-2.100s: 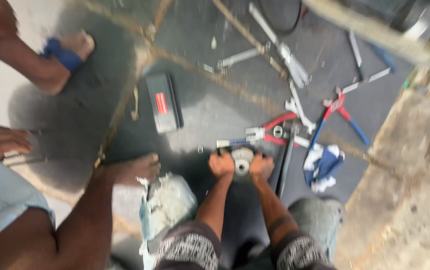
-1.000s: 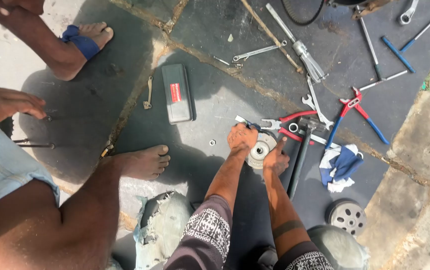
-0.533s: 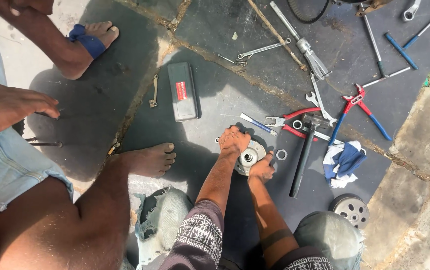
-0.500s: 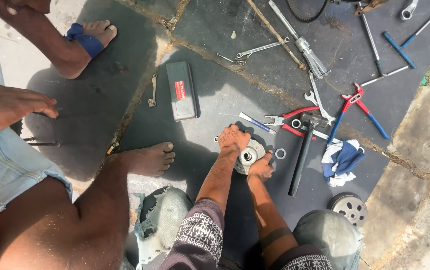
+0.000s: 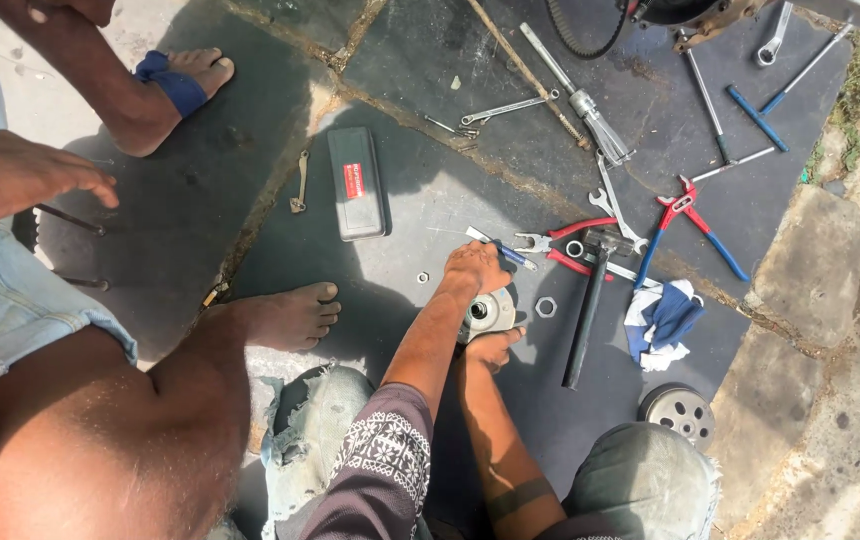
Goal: The person cleans a clutch assembly with a rag and a small tool, then installs it into the rear engine compartment of a white scooter. They align the part by hand and secure it in place.
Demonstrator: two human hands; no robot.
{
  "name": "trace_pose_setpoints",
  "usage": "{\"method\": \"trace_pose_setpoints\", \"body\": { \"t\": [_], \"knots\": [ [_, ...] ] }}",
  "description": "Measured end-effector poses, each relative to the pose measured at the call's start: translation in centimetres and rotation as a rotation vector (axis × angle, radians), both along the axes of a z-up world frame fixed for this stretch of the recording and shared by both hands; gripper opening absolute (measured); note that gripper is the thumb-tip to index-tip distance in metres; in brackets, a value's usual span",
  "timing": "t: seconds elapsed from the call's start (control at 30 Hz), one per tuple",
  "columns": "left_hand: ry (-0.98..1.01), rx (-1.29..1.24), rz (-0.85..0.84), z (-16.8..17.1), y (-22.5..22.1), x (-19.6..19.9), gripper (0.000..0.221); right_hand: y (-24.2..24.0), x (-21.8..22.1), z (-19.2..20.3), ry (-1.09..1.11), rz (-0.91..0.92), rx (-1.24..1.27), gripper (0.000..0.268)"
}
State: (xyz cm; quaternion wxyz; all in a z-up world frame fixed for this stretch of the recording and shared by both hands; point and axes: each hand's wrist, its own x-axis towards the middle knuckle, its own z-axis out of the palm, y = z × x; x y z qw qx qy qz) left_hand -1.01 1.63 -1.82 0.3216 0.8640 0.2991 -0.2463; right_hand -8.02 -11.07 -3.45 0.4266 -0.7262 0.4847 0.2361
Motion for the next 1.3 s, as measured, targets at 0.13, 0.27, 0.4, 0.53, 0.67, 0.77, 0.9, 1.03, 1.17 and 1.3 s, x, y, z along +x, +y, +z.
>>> {"method": "trace_pose_setpoints", "body": {
  "t": [0.13,0.27,0.4,0.53,0.67,0.77,0.9,1.03,1.17,1.3],
  "knots": [
    [-0.051,-0.033,0.028,6.1,0.7,-1.4,0.071,-0.4,0.7,2.3,-0.085,-0.086,0.016,0.090],
    [-0.116,-0.151,0.493,7.9,0.7,-3.5,0.083,-1.3,4.7,5.0,-0.548,0.133,0.188,0.038],
    [0.083,-0.226,1.122,4.5,-0.9,-6.4,0.090,1.2,11.9,7.6,-0.614,0.921,0.181,0.039],
    [0.180,-0.372,1.323,6.4,-1.7,-6.8,0.094,4.0,17.5,10.2,-0.200,2.021,0.068,0.058],
    [0.113,-0.399,1.284,9.7,-1.5,-7.3,0.083,2.0,17.7,6.8,0.116,2.013,0.052,0.088],
    [0.044,-0.378,1.183,9.5,-1.3,-7.6,0.072,-1.5,15.4,3.7,0.182,1.643,0.308,0.097],
    [0.079,-0.329,0.890,9.6,-0.4,-6.8,0.079,-4.9,12.7,3.7,0.173,1.317,0.546,0.095],
    [0.084,-0.288,0.669,8.6,-1.5,-5.4,0.084,-8.9,10.8,3.2,0.224,1.038,0.525,0.084],
    [0.121,-0.294,0.569,8.9,-2.4,-5.8,0.095,-10.5,10.2,3.4,0.270,0.981,0.698,0.088],
    [0.126,-0.391,0.779,5.4,-2.8,-7.2,0.104,-10.8,10.4,3.3,0.211,1.101,0.713,0.087]
  ]
}}
